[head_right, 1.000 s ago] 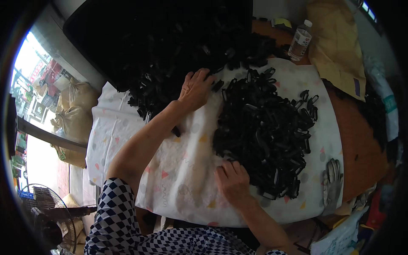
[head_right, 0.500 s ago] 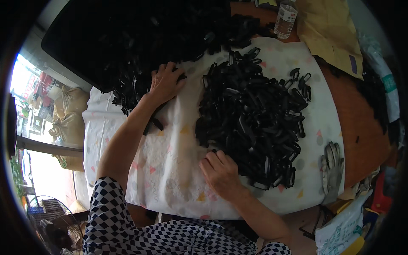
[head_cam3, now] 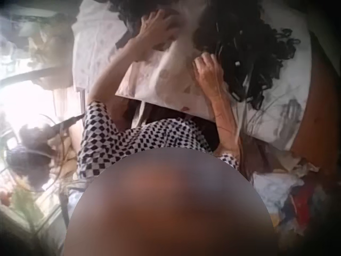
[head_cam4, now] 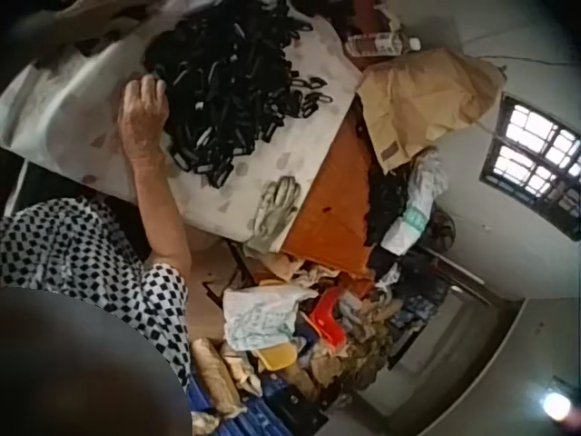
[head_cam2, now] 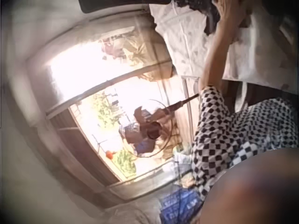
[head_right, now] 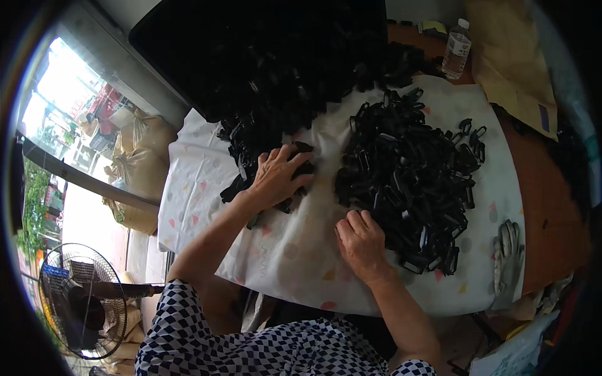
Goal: Assembling small black plastic connector components by hand at a workbench.
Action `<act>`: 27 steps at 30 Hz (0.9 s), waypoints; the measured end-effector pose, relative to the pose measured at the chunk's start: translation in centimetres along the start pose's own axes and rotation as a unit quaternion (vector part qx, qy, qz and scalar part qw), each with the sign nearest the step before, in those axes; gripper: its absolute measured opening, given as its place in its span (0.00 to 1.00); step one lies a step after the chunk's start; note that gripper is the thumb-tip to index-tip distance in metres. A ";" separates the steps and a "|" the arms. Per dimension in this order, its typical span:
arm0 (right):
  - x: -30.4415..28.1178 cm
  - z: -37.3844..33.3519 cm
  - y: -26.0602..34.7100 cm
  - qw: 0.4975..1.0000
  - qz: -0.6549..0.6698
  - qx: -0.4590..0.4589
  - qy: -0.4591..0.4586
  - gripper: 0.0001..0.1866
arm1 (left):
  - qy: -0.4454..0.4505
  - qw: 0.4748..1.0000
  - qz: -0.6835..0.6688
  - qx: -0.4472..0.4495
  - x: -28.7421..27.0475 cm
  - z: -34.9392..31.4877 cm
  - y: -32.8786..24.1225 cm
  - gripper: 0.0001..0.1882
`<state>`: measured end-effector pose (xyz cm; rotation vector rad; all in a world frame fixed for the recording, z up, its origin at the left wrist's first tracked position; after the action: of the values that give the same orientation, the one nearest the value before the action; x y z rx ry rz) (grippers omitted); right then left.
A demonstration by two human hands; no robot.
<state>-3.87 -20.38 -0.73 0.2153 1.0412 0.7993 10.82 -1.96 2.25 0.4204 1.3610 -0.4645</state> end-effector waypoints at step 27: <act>-0.7 -0.2 -1.0 0.989 0.112 0.019 -0.100 0.07 | -0.142 0.914 -0.238 -0.297 3.2 -1.8 6.3 0.23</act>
<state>-3.70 -21.56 -0.87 0.4421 0.8517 0.9392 13.21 4.08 -1.12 -0.4777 1.2375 -0.4580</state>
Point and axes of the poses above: each hand's wrist, its own z-axis towards the middle knuckle, its own x-axis out of the palm, y = z × x, the point moved 2 cm from there along z, towards the middle knuckle, and after that the axes turned 9 degrees about z, right-handed, at the moved point
